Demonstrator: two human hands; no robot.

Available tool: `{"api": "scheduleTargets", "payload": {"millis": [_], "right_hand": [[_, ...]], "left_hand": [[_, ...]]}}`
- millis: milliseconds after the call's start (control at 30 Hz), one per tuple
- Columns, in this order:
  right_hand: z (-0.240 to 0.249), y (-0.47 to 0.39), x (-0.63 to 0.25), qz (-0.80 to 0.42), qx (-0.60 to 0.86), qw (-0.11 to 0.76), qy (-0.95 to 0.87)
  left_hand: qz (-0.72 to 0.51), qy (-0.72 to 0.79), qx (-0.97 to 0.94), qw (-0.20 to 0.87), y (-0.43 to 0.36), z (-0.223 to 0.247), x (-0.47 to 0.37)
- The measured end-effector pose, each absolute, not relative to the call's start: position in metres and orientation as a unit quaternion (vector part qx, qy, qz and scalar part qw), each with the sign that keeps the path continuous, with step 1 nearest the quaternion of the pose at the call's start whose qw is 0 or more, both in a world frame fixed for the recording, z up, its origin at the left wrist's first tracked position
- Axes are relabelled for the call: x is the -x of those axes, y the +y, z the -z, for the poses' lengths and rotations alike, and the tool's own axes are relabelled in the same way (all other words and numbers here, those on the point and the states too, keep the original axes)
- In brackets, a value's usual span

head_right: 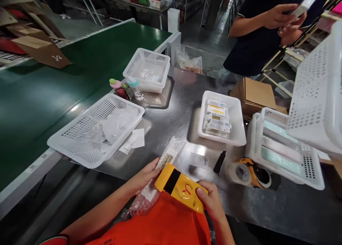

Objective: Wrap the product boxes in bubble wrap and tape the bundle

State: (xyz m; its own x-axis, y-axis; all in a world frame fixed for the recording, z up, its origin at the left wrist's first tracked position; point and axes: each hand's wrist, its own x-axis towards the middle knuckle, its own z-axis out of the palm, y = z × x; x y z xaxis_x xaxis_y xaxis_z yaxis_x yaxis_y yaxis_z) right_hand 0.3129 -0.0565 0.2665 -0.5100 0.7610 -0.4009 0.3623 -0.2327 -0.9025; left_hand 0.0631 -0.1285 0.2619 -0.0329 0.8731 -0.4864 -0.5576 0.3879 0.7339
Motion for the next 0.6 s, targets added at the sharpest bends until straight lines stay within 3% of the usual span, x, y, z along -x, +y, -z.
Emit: {"api": "scheduleTargets", "payload": {"millis": [433,600], "right_hand": [[-0.244,-0.057,-0.316,-0.648,0.405,0.197,-0.614],[-0.237,-0.056,-0.314,-0.642,0.394,0.175,-0.634]], "left_hand": [[-0.508,0.392,-0.097,0.761,-0.129,-0.258,-0.058],[-0.496,0.449,-0.064,0.740,-0.123,-0.256,-0.066]]}}
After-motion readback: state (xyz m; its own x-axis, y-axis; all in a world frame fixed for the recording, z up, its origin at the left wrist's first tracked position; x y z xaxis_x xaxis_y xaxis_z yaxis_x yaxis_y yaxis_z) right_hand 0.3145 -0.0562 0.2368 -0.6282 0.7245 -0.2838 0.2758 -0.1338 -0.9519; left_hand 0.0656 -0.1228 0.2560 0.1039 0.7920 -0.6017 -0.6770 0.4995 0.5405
